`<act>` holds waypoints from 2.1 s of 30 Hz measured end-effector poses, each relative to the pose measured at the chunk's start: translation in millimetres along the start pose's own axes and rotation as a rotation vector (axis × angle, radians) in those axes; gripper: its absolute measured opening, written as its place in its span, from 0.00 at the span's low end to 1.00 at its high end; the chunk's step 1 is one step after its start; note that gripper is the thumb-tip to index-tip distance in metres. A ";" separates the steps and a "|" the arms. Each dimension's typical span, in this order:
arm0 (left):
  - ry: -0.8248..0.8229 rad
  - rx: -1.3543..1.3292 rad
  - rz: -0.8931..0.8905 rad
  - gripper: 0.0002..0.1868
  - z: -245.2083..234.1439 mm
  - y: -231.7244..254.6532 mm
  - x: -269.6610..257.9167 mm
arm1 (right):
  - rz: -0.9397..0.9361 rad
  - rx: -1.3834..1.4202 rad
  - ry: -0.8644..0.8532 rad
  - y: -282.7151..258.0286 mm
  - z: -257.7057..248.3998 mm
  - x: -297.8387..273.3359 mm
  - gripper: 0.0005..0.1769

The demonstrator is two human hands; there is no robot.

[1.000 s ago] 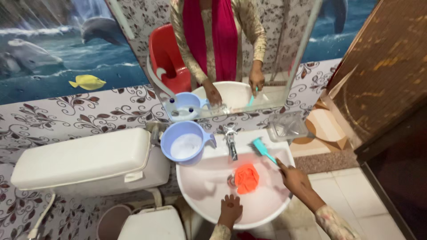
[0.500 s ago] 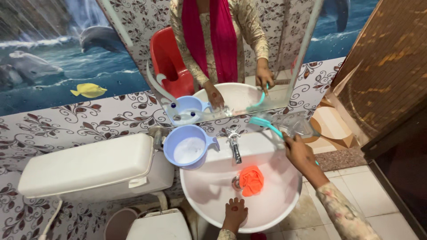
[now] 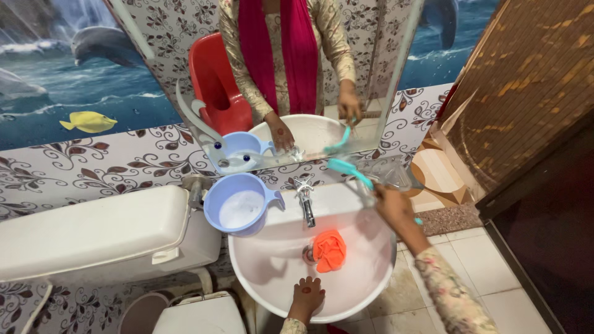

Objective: The person scrubs a white bathroom sink using a blue brush and an orange cloth. They repeatedly rinse the brush and cloth under running water, wipe the sink basin and faucet, and place the brush on the sink edge while continuing to wipe with the cloth.

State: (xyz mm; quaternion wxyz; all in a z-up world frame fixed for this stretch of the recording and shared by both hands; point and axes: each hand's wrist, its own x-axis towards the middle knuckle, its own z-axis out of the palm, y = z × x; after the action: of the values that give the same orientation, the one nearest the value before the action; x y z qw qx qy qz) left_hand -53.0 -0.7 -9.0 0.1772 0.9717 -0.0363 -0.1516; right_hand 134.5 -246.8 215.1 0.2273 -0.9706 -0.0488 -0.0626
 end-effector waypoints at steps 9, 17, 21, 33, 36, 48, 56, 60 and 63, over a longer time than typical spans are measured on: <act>0.189 -0.054 0.027 0.16 4.6 -4.2 -4.5 | -0.128 0.010 -0.014 -1.7 49.5 3.5 0.33; 0.570 -0.201 0.297 0.17 4.2 -5.4 3.9 | 0.059 -0.019 -0.136 35.4 107.8 6.6 0.21; 0.554 -0.238 0.321 0.17 -1.1 -4.1 4.3 | 0.020 -0.138 -0.260 30.7 141.8 -3.8 0.28; 0.417 -0.193 0.318 0.16 -17.1 5.8 2.3 | -0.053 -0.071 -0.251 -2.9 129.0 -2.7 0.25; 0.430 -0.183 0.351 0.15 -20.1 4.6 2.5 | -0.027 -0.057 -0.234 -16.3 108.3 -3.1 0.27; 0.518 -0.212 0.349 0.14 -10.6 0.7 4.7 | 0.019 -0.060 -0.221 13.7 101.6 3.8 0.20; 0.656 -0.037 0.223 0.13 -15.0 7.7 13.4 | 0.254 -0.163 -0.379 43.8 34.0 -16.4 0.24; 0.844 0.000 0.152 0.15 -32.6 11.4 7.2 | 0.191 -0.213 -0.390 58.5 84.1 -16.0 0.27; 0.758 0.048 0.034 0.15 -41.0 15.0 7.3 | -0.081 -0.205 -0.480 32.7 139.2 -46.0 0.23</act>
State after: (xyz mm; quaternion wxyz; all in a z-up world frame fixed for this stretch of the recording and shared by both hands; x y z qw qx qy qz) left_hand -33.6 -2.0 30.8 0.1575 0.9621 0.0122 0.2224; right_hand 106.9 -216.7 70.5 0.1071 -0.9728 -0.1336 0.1557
